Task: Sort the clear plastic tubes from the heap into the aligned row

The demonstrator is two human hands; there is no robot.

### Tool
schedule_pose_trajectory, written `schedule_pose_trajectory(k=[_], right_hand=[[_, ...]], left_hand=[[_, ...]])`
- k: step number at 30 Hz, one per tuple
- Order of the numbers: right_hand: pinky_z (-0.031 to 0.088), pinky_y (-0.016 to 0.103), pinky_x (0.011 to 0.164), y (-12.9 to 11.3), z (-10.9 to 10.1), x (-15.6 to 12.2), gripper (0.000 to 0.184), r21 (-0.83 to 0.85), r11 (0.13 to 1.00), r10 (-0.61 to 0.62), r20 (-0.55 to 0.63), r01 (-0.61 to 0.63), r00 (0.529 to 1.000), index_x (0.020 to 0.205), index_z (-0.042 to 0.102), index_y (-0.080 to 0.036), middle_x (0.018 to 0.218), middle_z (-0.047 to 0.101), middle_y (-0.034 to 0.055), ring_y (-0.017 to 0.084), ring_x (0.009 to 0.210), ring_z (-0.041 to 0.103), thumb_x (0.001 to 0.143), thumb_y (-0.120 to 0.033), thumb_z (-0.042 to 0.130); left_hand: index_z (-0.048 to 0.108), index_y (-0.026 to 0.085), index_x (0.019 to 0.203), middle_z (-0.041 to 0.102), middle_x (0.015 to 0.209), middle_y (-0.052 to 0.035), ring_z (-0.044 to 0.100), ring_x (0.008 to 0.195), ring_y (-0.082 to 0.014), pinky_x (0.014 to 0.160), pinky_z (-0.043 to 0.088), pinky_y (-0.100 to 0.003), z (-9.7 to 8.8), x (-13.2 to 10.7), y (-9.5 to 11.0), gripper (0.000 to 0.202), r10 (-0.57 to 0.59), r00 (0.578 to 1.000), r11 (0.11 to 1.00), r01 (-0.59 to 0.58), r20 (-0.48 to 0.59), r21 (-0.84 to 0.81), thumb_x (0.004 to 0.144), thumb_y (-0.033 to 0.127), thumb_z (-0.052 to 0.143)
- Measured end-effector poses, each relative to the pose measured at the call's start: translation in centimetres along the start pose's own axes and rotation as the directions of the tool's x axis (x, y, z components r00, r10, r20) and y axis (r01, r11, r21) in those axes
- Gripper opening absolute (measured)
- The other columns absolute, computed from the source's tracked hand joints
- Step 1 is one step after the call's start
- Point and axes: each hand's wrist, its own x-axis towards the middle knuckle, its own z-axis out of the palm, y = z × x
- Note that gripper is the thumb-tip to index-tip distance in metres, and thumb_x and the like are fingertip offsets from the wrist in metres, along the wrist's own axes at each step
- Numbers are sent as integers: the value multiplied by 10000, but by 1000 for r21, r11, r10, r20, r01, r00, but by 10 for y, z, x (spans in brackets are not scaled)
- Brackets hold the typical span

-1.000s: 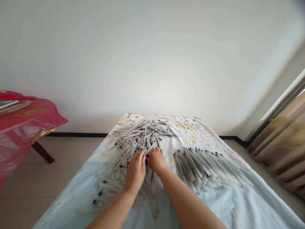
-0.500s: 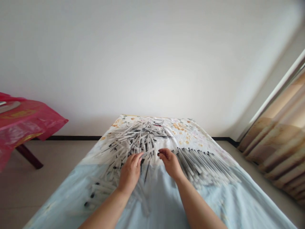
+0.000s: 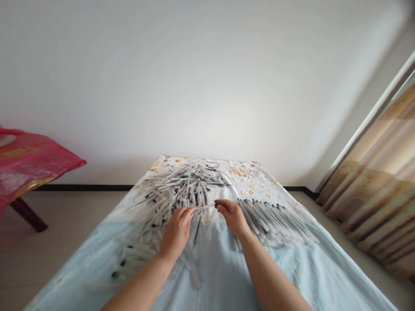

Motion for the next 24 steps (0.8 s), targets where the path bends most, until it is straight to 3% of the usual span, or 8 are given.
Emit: schedule_pose_trajectory(k=[24], right_hand=[[447, 302, 742, 3, -2, -1, 239, 37, 999, -32, 48, 30, 998, 886, 647, -195, 853, 662, 35, 182, 796, 586, 711, -336, 565]], left_hand=[[556, 218, 1041, 594, 951, -55, 544, 908, -161, 815, 449, -330, 2, 0, -1, 279, -41, 999, 988, 45, 34, -150, 846, 196, 358]])
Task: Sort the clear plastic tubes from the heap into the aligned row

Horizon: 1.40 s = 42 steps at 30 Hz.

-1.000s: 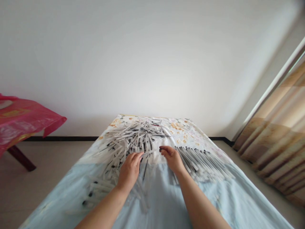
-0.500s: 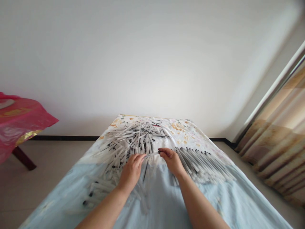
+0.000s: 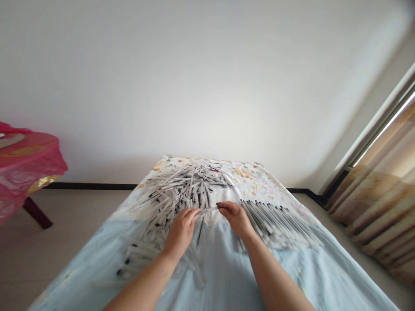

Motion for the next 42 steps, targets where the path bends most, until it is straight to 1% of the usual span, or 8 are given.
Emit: schedule_pose_trajectory(k=[9, 15, 19, 23, 28, 34, 39, 42], right_hand=[[416, 259, 577, -6, -3, -5, 467, -266, 964, 27, 6, -25, 1000, 643, 643, -150, 600, 622, 55, 152, 573, 551, 817, -480, 363], [425, 258, 608, -7, -7, -2, 411, -79, 997, 14, 10, -13, 1000, 1008, 583, -161, 813, 637, 56, 159, 686, 556, 758, -472, 482], [410, 239, 581, -3, -7, -2, 351, -73, 997, 17, 31, -15, 999, 879, 608, -158, 740, 629, 28, 134, 621, 534, 713, -461, 544], [398, 254, 573, -1, -6, -3, 441, -233, 971, 51, -26, -56, 998, 670, 639, -146, 608, 609, 36, 153, 589, 540, 777, -510, 414], [425, 261, 627, -4, -8, -2, 417, -66, 997, 34, 43, -31, 999, 983, 606, -163, 841, 647, 59, 170, 723, 569, 722, -478, 527], [416, 273, 612, -2, -7, -2, 415, -179, 982, 61, 1, -60, 998, 712, 653, -143, 673, 639, 56, 164, 630, 553, 764, -499, 446], [411, 248, 598, -3, -6, -3, 380, -88, 996, 29, 48, -24, 998, 921, 621, -164, 760, 639, 35, 151, 660, 549, 709, -469, 543], [395, 248, 578, -4, -6, -3, 374, -180, 983, 42, 19, -38, 999, 761, 642, -148, 663, 622, 35, 147, 613, 534, 746, -487, 484]], left_hand=[[564, 226, 1053, 603, 958, -54, 544, 904, -154, 810, 449, -320, -2, 0, 4, 284, 56, 998, 998, -56, 11, -1, 838, 189, 382], [558, 219, 1056, 600, 950, -61, 540, 896, -162, 803, 446, -333, -2, 0, 3, 282, 44, 999, 999, -44, -7, 7, 845, 199, 373], [555, 220, 1064, 599, 941, -62, 540, 889, -161, 793, 448, -330, -2, 0, 3, 286, 71, 997, 997, -71, -14, 14, 845, 198, 371], [558, 218, 1055, 600, 933, -58, 541, 885, -160, 790, 448, -326, -2, 0, 4, 281, 72, 997, 997, -72, -10, 23, 843, 193, 374], [560, 219, 1052, 599, 944, -55, 539, 893, -158, 803, 446, -326, -2, 0, 4, 282, 59, 998, 998, -58, -21, 33, 841, 184, 376], [558, 221, 1060, 600, 939, -61, 539, 890, -162, 797, 446, -336, -2, 0, 3, 285, 77, 997, 996, -76, -23, 44, 844, 194, 375], [561, 225, 1055, 598, 939, -57, 540, 889, -161, 799, 446, -331, -2, 0, 4, 284, 73, 997, 997, -71, -26, 43, 842, 193, 374], [557, 224, 1060, 596, 937, -57, 539, 892, -165, 801, 445, -331, -3, 0, 4, 286, 81, 997, 996, -80, -8, 38, 842, 196, 375]])
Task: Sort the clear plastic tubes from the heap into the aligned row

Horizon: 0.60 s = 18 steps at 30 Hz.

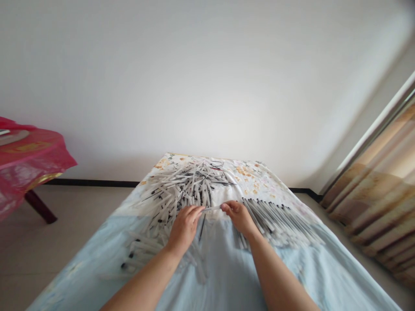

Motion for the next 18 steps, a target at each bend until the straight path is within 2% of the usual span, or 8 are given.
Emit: schedule_pose_trajectory(k=[2, 7, 10, 12, 16, 18], right_hand=[[394, 254, 592, -1, -1, 0, 417, -38, 999, 9, -8, -9, 1000, 695, 638, -143, 644, 616, 42, 151, 616, 534, 777, -495, 431], [395, 235, 593, 0, -2, 0, 348, 60, 998, -15, 29, 13, 999, 862, 606, -157, 694, 603, 15, 135, 626, 518, 743, -469, 509], [384, 239, 576, 0, -2, 0, 364, -31, 999, 4, 11, -4, 1000, 708, 601, -149, 625, 582, 19, 135, 592, 508, 769, -479, 460], [388, 248, 586, -1, -2, 0, 409, -63, 998, 14, -5, -14, 1000, 676, 598, -145, 630, 589, 34, 145, 604, 520, 794, -486, 407], [403, 246, 601, -1, -3, 0, 378, 13, 1000, -8, 30, 8, 1000, 874, 601, -148, 719, 611, 40, 151, 650, 534, 773, -477, 445], [400, 241, 591, 0, -3, 0, 353, 4, 1000, -16, 43, 16, 999, 859, 598, -151, 701, 602, 29, 144, 634, 522, 765, -463, 460]], left_hand=[[553, 222, 1064, 594, 940, -58, 536, 894, -166, 804, 442, -335, 0, 0, 0, 288, -4, 1000, 1000, 4, 3, -3, 843, 193, 370], [554, 221, 1063, 592, 956, -56, 529, 906, -165, 814, 436, -334, 0, 0, 0, 291, -23, 1000, 1000, 23, 12, -4, 842, 180, 370], [558, 222, 1059, 595, 950, -51, 530, 902, -162, 811, 437, -325, 0, 0, 1, 286, -15, 1000, 1000, 15, 19, 6, 836, 178, 383], [557, 219, 1060, 596, 952, -48, 529, 903, -159, 811, 436, -320, 0, 0, 0, 286, -18, 1000, 1000, 18, 20, 11, 835, 175, 386], [557, 218, 1058, 595, 956, -50, 530, 900, -159, 811, 434, -324, 0, 0, 0, 286, -19, 1000, 1000, 19, 0, 5, 836, 172, 382], [560, 218, 1055, 595, 950, -53, 531, 895, -162, 806, 435, -328, 0, 0, 0, 285, -11, 1000, 1000, 11, 1, 4, 835, 172, 384]])
